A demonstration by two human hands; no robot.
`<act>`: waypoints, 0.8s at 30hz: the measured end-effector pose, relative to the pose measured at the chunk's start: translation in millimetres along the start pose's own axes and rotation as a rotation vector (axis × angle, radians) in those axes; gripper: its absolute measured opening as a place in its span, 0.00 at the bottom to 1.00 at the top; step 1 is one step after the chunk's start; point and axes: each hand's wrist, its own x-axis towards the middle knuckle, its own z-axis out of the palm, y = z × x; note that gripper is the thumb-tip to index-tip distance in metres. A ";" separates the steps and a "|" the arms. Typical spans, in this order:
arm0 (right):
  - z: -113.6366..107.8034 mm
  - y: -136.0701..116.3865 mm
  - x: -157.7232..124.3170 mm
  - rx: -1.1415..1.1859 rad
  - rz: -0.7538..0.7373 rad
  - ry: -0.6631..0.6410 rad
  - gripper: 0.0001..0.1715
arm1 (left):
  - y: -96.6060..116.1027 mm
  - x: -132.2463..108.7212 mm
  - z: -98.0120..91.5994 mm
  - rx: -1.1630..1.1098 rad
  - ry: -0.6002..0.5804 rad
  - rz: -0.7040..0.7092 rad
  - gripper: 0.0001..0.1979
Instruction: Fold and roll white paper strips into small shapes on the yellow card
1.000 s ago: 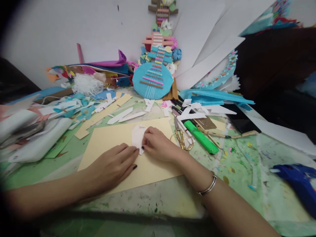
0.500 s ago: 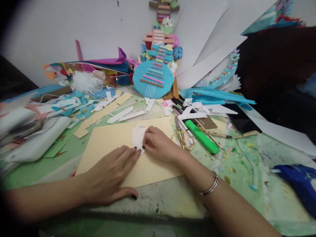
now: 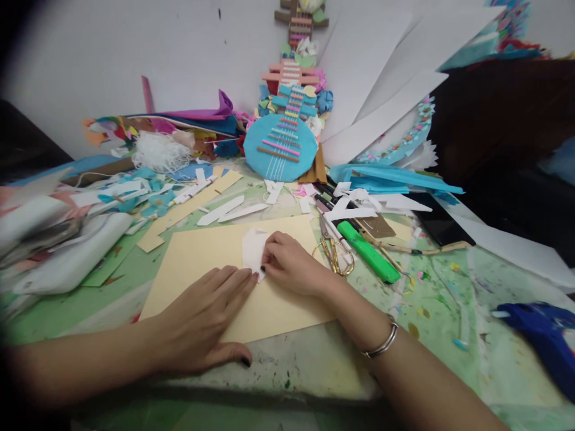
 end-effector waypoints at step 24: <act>1.2 1.8 1.3 0.007 0.000 0.002 0.04 | -2.6 2.6 -1.3 -0.042 -0.071 0.006 0.44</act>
